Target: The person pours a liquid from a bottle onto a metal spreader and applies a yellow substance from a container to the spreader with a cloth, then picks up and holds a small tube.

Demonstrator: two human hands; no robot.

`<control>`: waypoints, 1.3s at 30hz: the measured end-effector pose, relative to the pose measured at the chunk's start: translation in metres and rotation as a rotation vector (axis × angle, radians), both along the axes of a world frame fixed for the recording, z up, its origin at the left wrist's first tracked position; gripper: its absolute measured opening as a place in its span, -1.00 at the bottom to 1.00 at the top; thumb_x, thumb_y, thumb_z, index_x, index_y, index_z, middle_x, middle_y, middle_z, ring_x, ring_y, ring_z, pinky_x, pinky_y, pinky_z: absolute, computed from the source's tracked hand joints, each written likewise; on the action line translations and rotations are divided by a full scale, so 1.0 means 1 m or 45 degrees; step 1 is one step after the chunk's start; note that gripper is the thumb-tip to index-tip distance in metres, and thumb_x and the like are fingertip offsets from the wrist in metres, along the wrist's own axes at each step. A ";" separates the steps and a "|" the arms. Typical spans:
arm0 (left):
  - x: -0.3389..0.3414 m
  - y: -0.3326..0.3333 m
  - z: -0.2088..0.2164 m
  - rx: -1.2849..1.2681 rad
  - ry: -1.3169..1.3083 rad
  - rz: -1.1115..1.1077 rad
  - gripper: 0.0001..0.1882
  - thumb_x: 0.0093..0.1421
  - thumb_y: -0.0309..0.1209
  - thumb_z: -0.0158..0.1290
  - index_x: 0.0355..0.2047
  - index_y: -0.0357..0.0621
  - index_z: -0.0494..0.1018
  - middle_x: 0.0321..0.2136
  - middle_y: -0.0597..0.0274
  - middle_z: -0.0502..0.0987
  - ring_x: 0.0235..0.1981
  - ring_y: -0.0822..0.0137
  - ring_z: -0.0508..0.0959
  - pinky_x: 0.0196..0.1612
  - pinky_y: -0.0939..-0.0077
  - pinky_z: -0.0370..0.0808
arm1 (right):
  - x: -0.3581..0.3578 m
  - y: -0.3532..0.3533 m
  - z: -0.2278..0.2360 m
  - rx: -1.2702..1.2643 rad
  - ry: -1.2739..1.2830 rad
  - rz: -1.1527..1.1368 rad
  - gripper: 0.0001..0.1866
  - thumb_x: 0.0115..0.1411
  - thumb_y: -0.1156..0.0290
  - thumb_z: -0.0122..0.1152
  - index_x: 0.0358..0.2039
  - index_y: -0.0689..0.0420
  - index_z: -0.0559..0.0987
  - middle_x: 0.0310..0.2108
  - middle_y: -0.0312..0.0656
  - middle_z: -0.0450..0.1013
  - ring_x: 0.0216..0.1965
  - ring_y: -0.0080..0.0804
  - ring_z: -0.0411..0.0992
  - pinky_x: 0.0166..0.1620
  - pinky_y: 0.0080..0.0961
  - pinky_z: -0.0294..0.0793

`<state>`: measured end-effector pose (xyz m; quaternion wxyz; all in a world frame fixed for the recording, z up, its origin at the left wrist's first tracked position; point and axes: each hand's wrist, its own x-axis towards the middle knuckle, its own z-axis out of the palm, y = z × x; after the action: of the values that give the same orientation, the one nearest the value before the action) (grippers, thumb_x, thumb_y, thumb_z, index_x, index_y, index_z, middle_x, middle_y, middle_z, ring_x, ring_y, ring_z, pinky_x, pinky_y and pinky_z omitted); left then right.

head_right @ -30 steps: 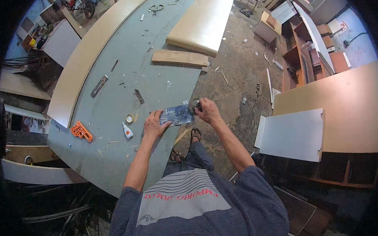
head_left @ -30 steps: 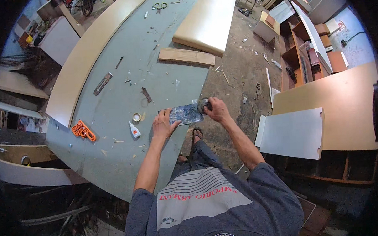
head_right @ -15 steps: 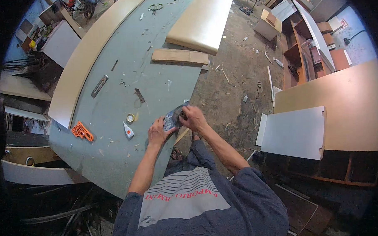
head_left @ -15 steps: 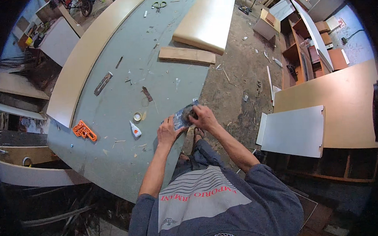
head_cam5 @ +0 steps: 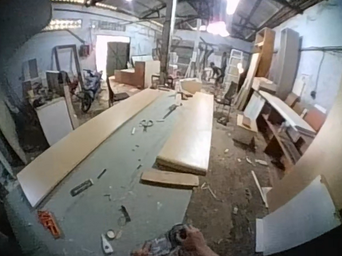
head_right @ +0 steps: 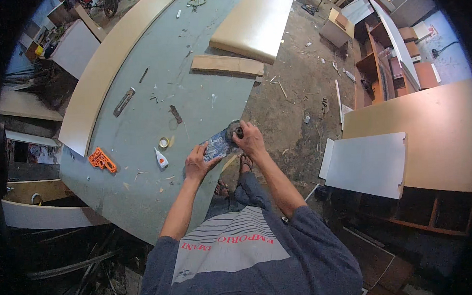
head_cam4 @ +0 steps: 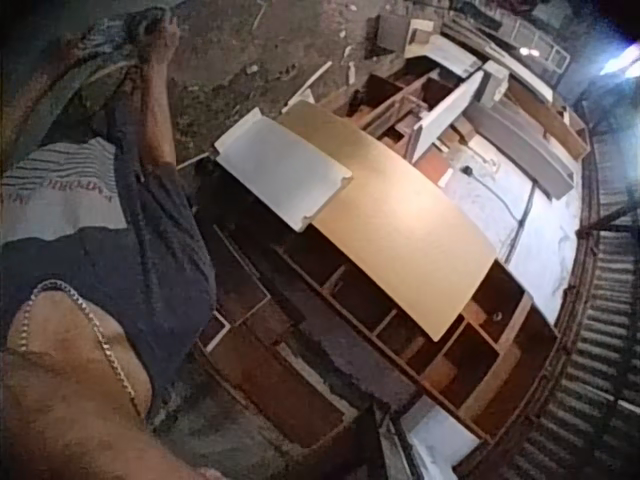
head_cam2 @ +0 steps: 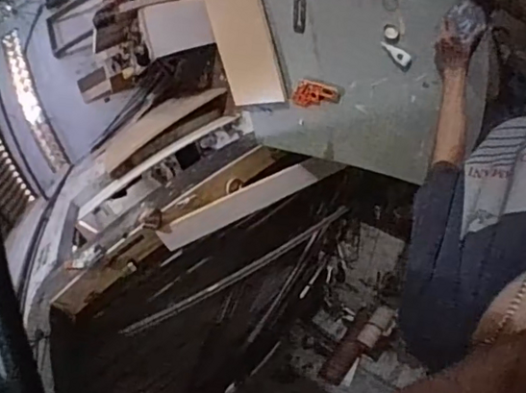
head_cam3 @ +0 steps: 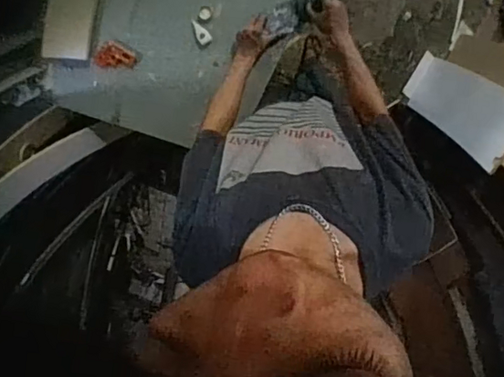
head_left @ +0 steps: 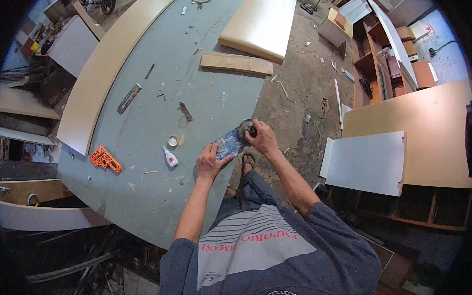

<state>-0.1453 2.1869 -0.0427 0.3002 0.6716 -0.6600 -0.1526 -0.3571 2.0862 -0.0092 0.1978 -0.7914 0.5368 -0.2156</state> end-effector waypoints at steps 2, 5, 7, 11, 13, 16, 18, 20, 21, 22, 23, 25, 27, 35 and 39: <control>0.002 0.000 0.001 0.034 0.008 -0.007 -0.26 -0.07 0.13 0.29 -0.01 -0.14 0.49 -0.25 0.08 0.54 -0.25 0.03 0.61 -0.22 0.19 0.57 | -0.008 0.008 0.000 0.046 -0.010 0.006 -0.66 0.06 0.24 0.31 -0.26 0.19 0.47 -0.38 0.01 0.46 -0.31 0.05 0.48 -0.23 -0.13 0.49; 0.002 -0.003 -0.001 0.059 0.008 -0.011 -0.25 -0.07 0.14 0.29 -0.01 -0.13 0.49 -0.26 0.10 0.53 -0.24 0.04 0.61 -0.22 0.20 0.57 | 0.002 0.031 0.003 0.164 -0.103 0.108 -0.68 0.05 0.25 0.31 -0.29 0.19 0.48 -0.39 0.01 0.45 -0.33 0.06 0.47 -0.24 -0.12 0.48; 0.001 0.000 -0.004 0.054 -0.003 -0.012 -0.25 -0.08 0.14 0.29 0.00 -0.12 0.49 -0.26 0.10 0.53 -0.23 0.05 0.61 -0.22 0.20 0.57 | 0.012 0.029 0.004 0.031 -0.070 0.151 -0.68 0.04 0.26 0.32 -0.29 0.20 0.49 -0.40 0.01 0.45 -0.34 0.06 0.46 -0.25 -0.11 0.48; 0.002 0.000 -0.009 0.026 -0.031 0.003 -0.23 -0.09 0.15 0.29 0.02 -0.11 0.47 -0.20 0.11 0.50 -0.20 0.06 0.61 -0.23 0.18 0.58 | 0.005 -0.001 0.001 -0.014 -0.112 0.102 -0.66 0.05 0.27 0.31 -0.28 0.22 0.46 -0.38 0.03 0.44 -0.33 0.08 0.46 -0.22 -0.11 0.46; 0.001 0.000 -0.007 0.049 -0.013 0.005 -0.22 -0.09 0.14 0.30 0.03 -0.11 0.46 -0.16 0.12 0.48 -0.19 0.06 0.60 -0.23 0.17 0.58 | -0.016 -0.005 0.000 -0.059 -0.005 0.020 -0.65 0.07 0.26 0.30 -0.27 0.24 0.44 -0.37 0.05 0.44 -0.31 0.10 0.45 -0.21 -0.09 0.45; -0.002 0.000 0.001 0.045 -0.055 0.037 -0.23 -0.10 0.13 0.31 0.02 -0.10 0.45 -0.08 0.16 0.43 -0.17 0.06 0.60 -0.20 0.17 0.59 | -0.049 -0.003 -0.002 -0.008 -0.043 -0.069 -0.64 0.07 0.24 0.30 -0.28 0.24 0.44 -0.35 0.07 0.44 -0.29 0.08 0.46 -0.20 -0.10 0.45; -0.004 0.001 0.002 0.029 -0.098 0.054 -0.24 -0.11 0.10 0.33 0.02 -0.08 0.44 -0.02 0.20 0.38 -0.15 0.06 0.60 -0.18 0.17 0.60 | -0.058 -0.004 -0.001 -0.013 -0.063 -0.157 -0.64 0.07 0.23 0.30 -0.29 0.24 0.45 -0.35 0.05 0.45 -0.29 0.01 0.48 -0.20 -0.13 0.46; -0.002 0.002 0.002 0.019 -0.068 0.057 -0.24 -0.12 0.09 0.34 0.01 -0.07 0.45 -0.02 0.21 0.38 -0.16 0.06 0.60 -0.17 0.17 0.60 | -0.052 -0.003 0.012 -0.010 -0.109 -0.185 -0.65 0.07 0.24 0.30 -0.30 0.24 0.45 -0.37 0.03 0.45 -0.31 0.01 0.48 -0.21 -0.13 0.46; -0.001 0.003 0.001 0.008 -0.039 0.055 -0.24 -0.14 0.09 0.35 0.01 -0.07 0.45 -0.01 0.22 0.38 -0.16 0.06 0.61 -0.17 0.17 0.60 | -0.048 -0.002 0.018 -0.007 -0.157 -0.219 -0.65 0.06 0.24 0.29 -0.30 0.24 0.45 -0.38 0.02 0.44 -0.32 0.00 0.47 -0.21 -0.13 0.46; -0.001 0.002 0.004 0.005 -0.038 0.057 -0.24 -0.14 0.09 0.35 0.01 -0.07 0.45 -0.01 0.22 0.38 -0.16 0.06 0.61 -0.17 0.17 0.60 | -0.042 -0.001 0.024 -0.010 -0.156 -0.217 -0.65 0.06 0.24 0.29 -0.30 0.24 0.45 -0.38 0.02 0.44 -0.32 0.00 0.47 -0.21 -0.13 0.46; -0.001 0.001 0.006 0.032 -0.032 0.058 -0.24 -0.15 0.09 0.35 0.00 -0.07 0.45 -0.01 0.22 0.38 -0.16 0.06 0.61 -0.17 0.17 0.60 | -0.035 0.002 0.028 -0.032 -0.220 -0.150 -0.66 0.06 0.25 0.30 -0.31 0.24 0.46 -0.39 0.01 0.43 -0.33 -0.01 0.46 -0.22 -0.14 0.46; -0.002 0.001 0.009 0.057 -0.029 0.056 -0.23 -0.16 0.08 0.36 0.00 -0.07 0.44 0.00 0.22 0.38 -0.17 0.06 0.61 -0.18 0.17 0.60 | -0.025 0.005 0.024 -0.056 -0.285 -0.084 -0.66 0.05 0.25 0.31 -0.31 0.23 0.46 -0.40 0.00 0.43 -0.34 -0.02 0.45 -0.23 -0.15 0.45; -0.002 -0.002 0.010 0.065 -0.052 0.051 -0.23 -0.17 0.08 0.37 -0.01 -0.08 0.45 0.00 0.22 0.38 -0.18 0.07 0.61 -0.18 0.16 0.60 | -0.024 0.005 0.007 -0.130 -0.101 0.209 -0.64 -0.04 0.29 0.35 -0.31 0.20 0.46 -0.43 -0.02 0.41 -0.35 0.00 0.44 -0.24 -0.16 0.44; -0.001 0.001 0.016 0.113 -0.024 0.048 -0.24 -0.15 0.09 0.36 -0.01 -0.08 0.44 0.01 0.17 0.39 -0.15 0.03 0.60 -0.15 0.14 0.59 | -0.077 0.007 -0.014 0.107 0.165 0.115 -0.55 -0.03 0.24 0.34 -0.17 0.22 0.48 -0.27 0.03 0.46 -0.20 0.04 0.45 -0.09 -0.16 0.44; 0.002 0.010 0.024 0.156 -0.083 0.051 -0.21 -0.13 0.11 0.35 0.01 -0.11 0.41 0.05 0.10 0.37 -0.13 -0.02 0.59 -0.14 0.15 0.59 | -0.092 0.011 -0.006 0.166 0.001 -0.131 -0.55 -0.02 0.23 0.34 -0.17 0.23 0.48 -0.33 0.03 0.49 -0.27 0.05 0.49 -0.17 -0.16 0.49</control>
<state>-0.1438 2.1968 -0.0186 0.2398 0.7063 -0.6454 -0.1647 -0.4496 2.0967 -0.0157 0.2373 -0.7484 0.5896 -0.1897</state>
